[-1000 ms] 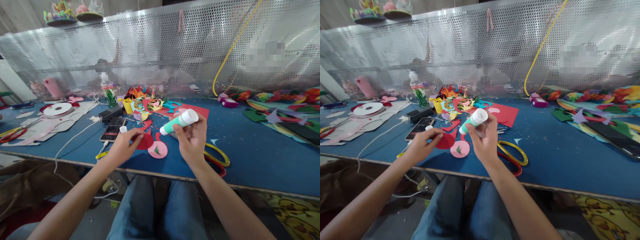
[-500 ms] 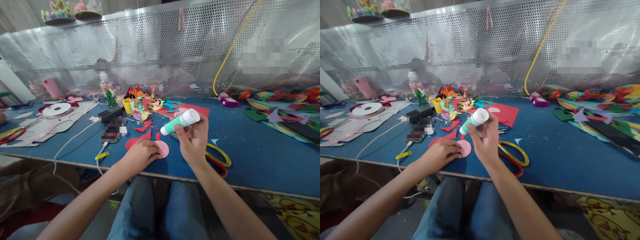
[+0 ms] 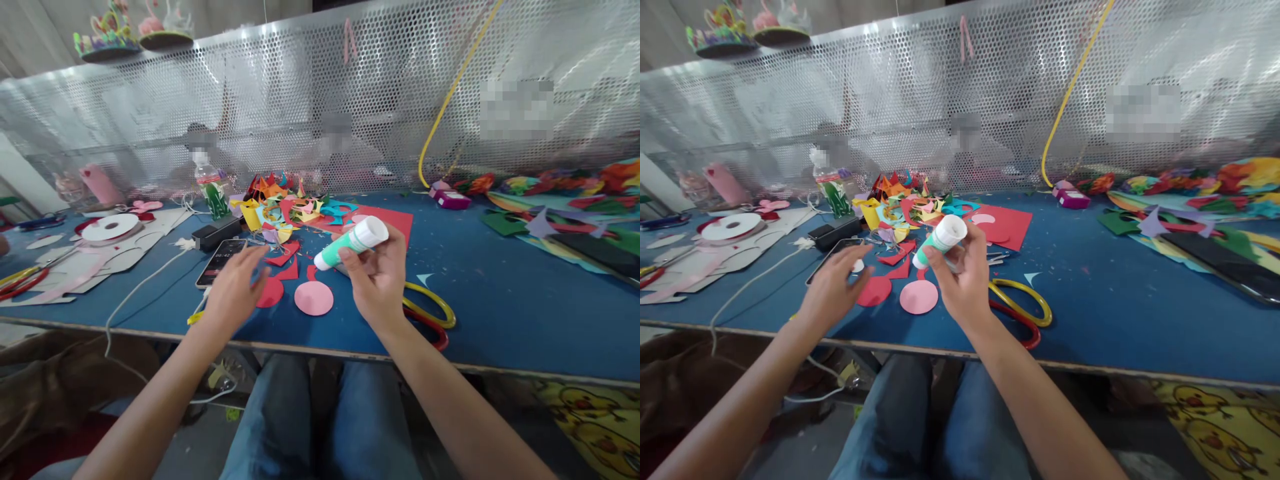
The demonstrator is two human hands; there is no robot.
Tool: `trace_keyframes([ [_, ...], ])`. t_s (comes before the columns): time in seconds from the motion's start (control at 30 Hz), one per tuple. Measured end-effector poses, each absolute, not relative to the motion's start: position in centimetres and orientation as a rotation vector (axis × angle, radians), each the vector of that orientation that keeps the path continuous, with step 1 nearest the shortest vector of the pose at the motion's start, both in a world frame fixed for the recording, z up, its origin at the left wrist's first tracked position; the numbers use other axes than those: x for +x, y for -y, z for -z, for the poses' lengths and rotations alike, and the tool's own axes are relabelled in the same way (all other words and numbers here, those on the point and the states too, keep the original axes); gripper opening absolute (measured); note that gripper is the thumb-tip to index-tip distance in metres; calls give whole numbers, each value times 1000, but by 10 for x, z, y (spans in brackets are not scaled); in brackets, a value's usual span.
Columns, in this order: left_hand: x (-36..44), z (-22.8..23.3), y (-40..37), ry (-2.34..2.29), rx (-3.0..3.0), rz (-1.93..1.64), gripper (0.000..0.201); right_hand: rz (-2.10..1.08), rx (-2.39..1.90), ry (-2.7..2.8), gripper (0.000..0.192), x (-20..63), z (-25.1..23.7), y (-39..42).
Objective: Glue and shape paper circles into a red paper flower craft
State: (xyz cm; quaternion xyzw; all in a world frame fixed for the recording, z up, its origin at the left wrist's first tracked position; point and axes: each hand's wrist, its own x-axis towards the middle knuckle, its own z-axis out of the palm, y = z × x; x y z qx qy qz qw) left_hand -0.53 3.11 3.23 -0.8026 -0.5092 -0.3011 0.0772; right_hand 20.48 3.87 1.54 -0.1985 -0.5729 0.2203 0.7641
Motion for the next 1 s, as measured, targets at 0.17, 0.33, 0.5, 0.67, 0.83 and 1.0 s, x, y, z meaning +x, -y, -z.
trace_keyframes([
  [0.17,21,-26,-27,1078,-3168,388,33,-470,-439,1238,39,205,-15,-40],
  [0.33,28,-28,-35,1051,-3199,367,19,-512,-417,1233,38,205,-17,-39],
  [0.5,26,-29,-32,1058,-3101,443,22,-503,-404,1216,38,204,-18,-38],
  [0.67,24,-24,-29,1212,-2892,679,23,-479,-409,1206,36,205,-19,-38],
  [0.83,21,-29,-24,1225,-2946,776,22,-470,-408,1177,37,206,-19,-39],
  [1.0,19,-33,-15,1080,-3236,705,19,-439,-471,1189,34,207,-19,-40],
])
